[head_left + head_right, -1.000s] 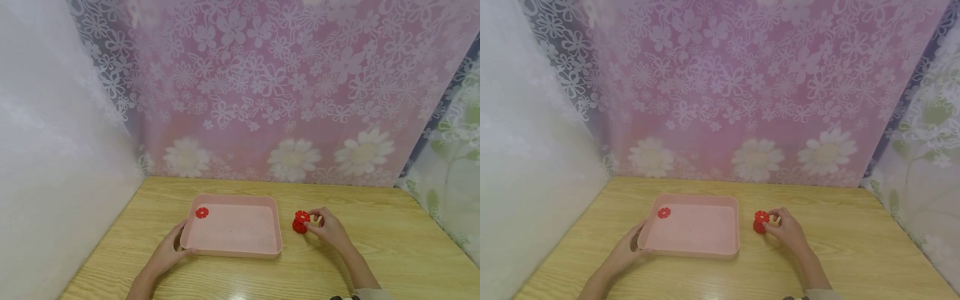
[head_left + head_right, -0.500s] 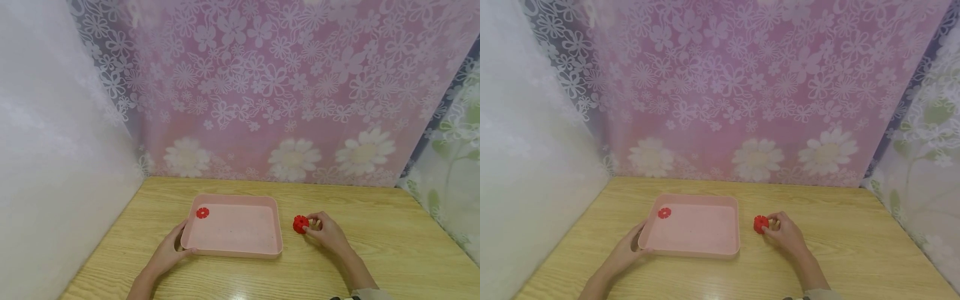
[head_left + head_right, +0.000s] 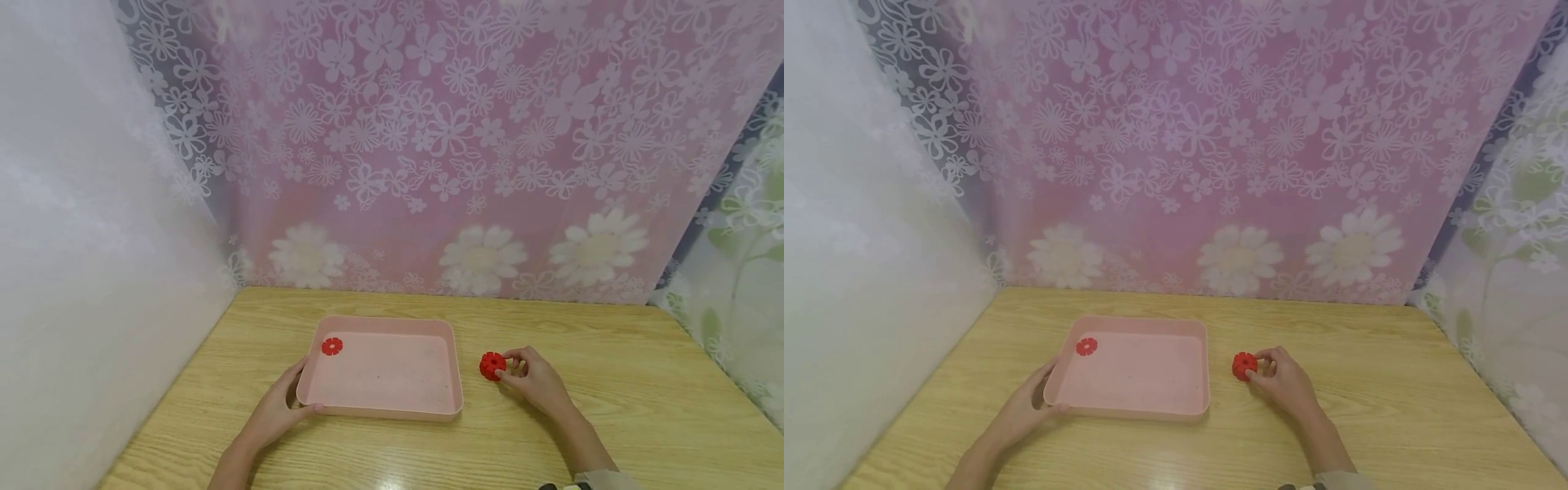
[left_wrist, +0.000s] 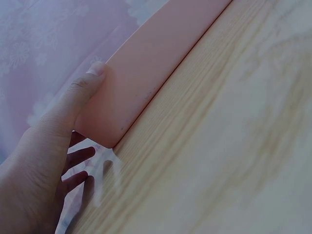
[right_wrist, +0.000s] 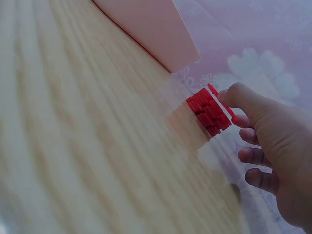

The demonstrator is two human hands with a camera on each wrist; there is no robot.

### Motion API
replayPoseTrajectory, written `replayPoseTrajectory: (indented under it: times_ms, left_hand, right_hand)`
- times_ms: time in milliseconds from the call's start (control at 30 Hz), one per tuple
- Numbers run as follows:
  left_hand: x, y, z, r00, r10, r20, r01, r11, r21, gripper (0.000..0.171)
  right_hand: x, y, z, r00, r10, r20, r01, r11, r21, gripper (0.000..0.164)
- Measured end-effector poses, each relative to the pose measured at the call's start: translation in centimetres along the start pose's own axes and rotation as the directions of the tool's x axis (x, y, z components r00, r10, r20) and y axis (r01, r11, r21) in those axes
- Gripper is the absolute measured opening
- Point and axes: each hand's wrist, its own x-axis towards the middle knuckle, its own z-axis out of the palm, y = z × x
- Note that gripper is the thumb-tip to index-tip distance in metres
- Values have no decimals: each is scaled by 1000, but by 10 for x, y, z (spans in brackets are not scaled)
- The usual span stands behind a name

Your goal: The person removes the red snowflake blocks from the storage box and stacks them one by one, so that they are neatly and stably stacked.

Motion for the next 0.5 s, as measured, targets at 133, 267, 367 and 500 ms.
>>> replayPoseTrajectory:
  times_ms: [133, 267, 367, 500]
  left_hand:
    - [2, -8, 1, 1000, 9, -5, -9, 1000, -11, 92]
    - [2, -7, 1, 1000, -4, -1, 4, 1000, -18, 93]
    - [1, 0, 0, 1000, -11, -2, 11, 1000, -15, 92]
    - [-3, 17, -3, 1000, -15, 12, 15, 999, -39, 92]
  right_hand:
    - [0, 1, 0, 1000, 3, -2, -3, 1000, -9, 32]
    - [0, 0, 0, 1000, 9, -2, -9, 1000, -4, 32]
    - [0, 0, 0, 1000, 12, -2, -12, 1000, -1, 32]
    - [-1, 0, 0, 1000, 10, -2, -10, 1000, -6, 32]
